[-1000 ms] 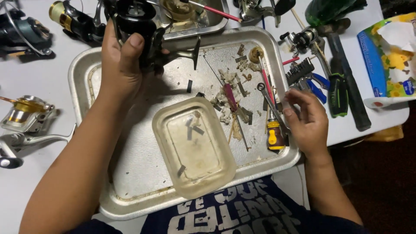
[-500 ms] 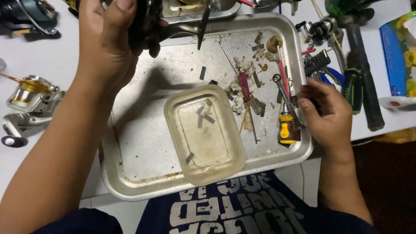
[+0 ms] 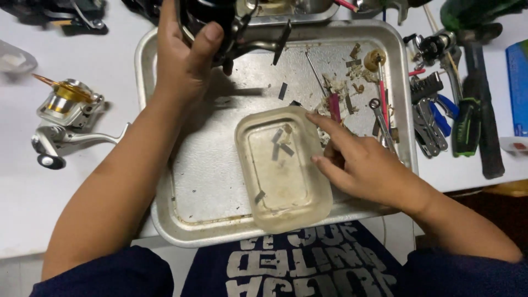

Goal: Disassembling a fishing reel for maintenance, removing the spool and internal components using tools.

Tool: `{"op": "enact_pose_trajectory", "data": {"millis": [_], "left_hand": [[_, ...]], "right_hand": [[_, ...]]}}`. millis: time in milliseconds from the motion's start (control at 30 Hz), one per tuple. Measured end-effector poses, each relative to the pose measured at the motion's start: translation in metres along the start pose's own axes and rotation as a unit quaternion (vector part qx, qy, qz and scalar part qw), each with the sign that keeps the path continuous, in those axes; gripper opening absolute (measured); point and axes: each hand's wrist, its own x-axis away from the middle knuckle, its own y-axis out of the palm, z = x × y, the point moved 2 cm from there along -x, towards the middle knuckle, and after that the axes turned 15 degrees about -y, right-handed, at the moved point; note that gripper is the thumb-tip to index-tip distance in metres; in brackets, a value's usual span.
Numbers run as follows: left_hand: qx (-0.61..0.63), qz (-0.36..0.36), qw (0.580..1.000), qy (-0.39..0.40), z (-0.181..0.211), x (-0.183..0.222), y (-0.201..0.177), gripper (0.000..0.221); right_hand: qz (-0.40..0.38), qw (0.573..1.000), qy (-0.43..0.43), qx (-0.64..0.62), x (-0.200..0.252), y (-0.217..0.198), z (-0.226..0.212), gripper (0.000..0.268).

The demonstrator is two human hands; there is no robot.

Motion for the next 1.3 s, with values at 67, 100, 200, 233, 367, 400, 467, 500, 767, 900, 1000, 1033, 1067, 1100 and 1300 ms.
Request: {"op": "enact_pose_trajectory", "data": {"millis": [67,100,200,233,367,400,467,500,767,900,1000,1033,1067,1100,1300], "left_hand": [[0.007,-0.004,1.0,-0.005,-0.005,0.001,-0.003,0.07],[0.014,-0.01,1.0,-0.015,-0.008,0.002,-0.005,0.077],[-0.008,-0.002,1.0,0.002,-0.013,-0.002,-0.005,0.071],[-0.009,0.002,1.0,0.007,-0.011,-0.001,-0.006,0.071],[0.026,-0.049,0.998,-0.011,-0.008,0.002,-0.004,0.068],[0.023,-0.064,0.998,0.002,-0.007,0.003,-0.004,0.061],[-0.019,-0.065,0.997,0.046,-0.002,0.003,-0.004,0.061],[-0.061,-0.065,0.992,0.085,0.001,0.003,-0.004,0.061],[-0.05,-0.113,0.987,0.103,-0.009,0.01,-0.001,0.066],[-0.078,-0.11,0.982,0.13,-0.024,0.008,-0.002,0.073],[-0.084,-0.115,0.983,0.117,-0.02,0.008,0.0,0.071],[-0.083,-0.114,0.983,0.115,-0.019,0.007,0.0,0.071],[-0.08,-0.113,0.982,0.13,-0.017,0.006,0.0,0.072],[-0.077,-0.112,0.98,0.145,-0.016,0.005,0.001,0.073],[-0.079,-0.1,0.989,0.074,-0.006,0.005,-0.002,0.068]], "right_hand": [[0.023,0.999,-0.021,0.031,-0.002,0.007,0.008,0.061],[0.045,0.997,-0.038,0.057,-0.003,0.01,0.011,0.053],[0.089,0.988,-0.065,0.11,-0.004,0.014,0.017,0.049],[0.09,0.987,-0.071,0.114,-0.006,0.009,0.015,0.049],[0.074,0.98,-0.077,0.165,-0.016,-0.023,0.008,0.037],[0.086,0.974,-0.1,0.186,-0.019,-0.034,0.005,0.03],[0.134,0.961,-0.135,0.2,-0.027,-0.058,-0.006,0.025],[0.179,0.946,-0.168,0.211,-0.03,-0.071,-0.012,0.02],[0.183,0.906,-0.327,0.195,-0.098,-0.083,-0.047,0.046],[0.156,0.912,-0.341,0.165,-0.114,-0.079,-0.055,0.06],[0.159,0.917,-0.335,0.149,-0.119,-0.077,-0.053,0.052],[0.157,0.917,-0.335,0.148,-0.119,-0.078,-0.053,0.052],[0.17,0.914,-0.339,0.147,-0.119,-0.08,-0.054,0.051],[0.183,0.91,-0.342,0.146,-0.118,-0.081,-0.055,0.05],[0.214,0.918,-0.319,0.095,-0.111,-0.093,-0.054,0.043]]}}
